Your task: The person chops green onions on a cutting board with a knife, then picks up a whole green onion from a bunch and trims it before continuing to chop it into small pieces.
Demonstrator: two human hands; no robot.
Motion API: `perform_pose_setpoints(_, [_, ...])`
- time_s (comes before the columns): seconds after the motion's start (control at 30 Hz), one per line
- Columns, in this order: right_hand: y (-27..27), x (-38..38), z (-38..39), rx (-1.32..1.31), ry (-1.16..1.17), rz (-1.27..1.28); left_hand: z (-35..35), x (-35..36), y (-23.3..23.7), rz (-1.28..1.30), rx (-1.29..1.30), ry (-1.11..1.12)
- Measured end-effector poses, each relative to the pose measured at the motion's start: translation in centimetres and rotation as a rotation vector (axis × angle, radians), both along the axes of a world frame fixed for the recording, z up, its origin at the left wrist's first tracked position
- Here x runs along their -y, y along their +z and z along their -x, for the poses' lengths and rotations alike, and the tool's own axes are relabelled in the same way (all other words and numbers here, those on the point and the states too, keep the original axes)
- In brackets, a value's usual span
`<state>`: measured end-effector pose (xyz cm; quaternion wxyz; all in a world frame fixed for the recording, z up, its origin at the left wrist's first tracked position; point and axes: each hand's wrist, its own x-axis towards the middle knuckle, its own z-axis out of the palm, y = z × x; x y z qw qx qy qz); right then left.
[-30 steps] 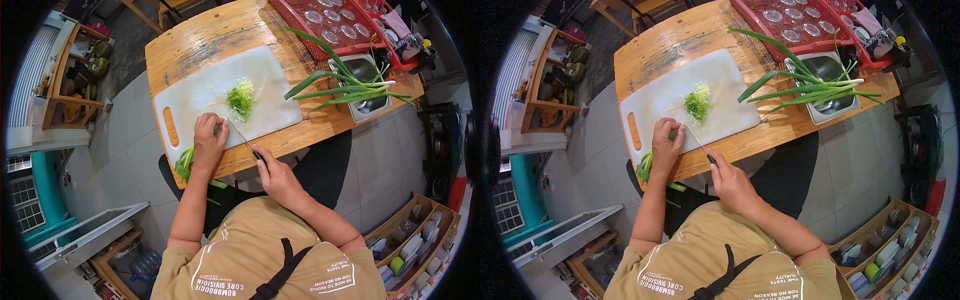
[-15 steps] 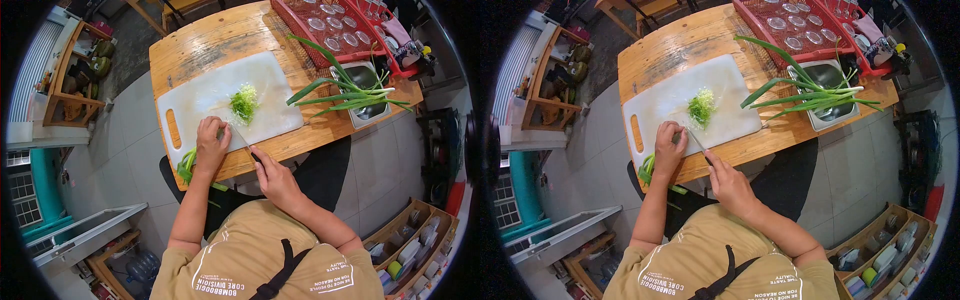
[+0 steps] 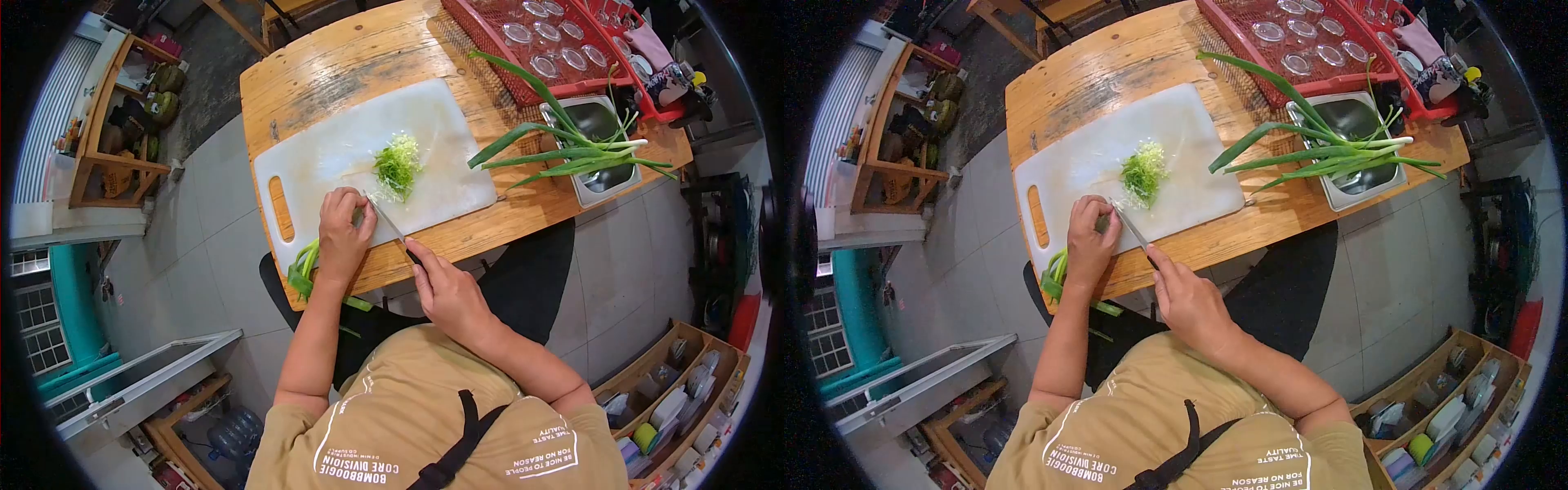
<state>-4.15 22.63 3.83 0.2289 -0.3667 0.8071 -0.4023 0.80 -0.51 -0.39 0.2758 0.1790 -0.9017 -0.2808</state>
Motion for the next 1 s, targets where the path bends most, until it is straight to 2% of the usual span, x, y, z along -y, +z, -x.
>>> perform_pose_setpoints(0.3, [-1.4, 1.6, 0.2, -0.110, -0.001, 0.137, 0.0, 0.0, -0.1, -0.010, -0.009, 0.001])
perform_pose_setpoints(0.5, [-0.7, 1.3, 0.0, -0.084, 0.009, 0.041, -0.1, 0.1, -0.2, -0.011, -0.005, -0.009])
perform_pose_setpoints(0.7, [-1.6, 2.2, 0.2, -0.086, 0.001, 0.117, -0.1, 0.2, -0.2, -0.024, -0.007, -0.014])
perform_pose_setpoints(1.0, [-1.7, 3.0, 0.7, -0.045, 0.012, 0.048, 0.0, 0.2, -0.1, -0.012, 0.000, -0.024])
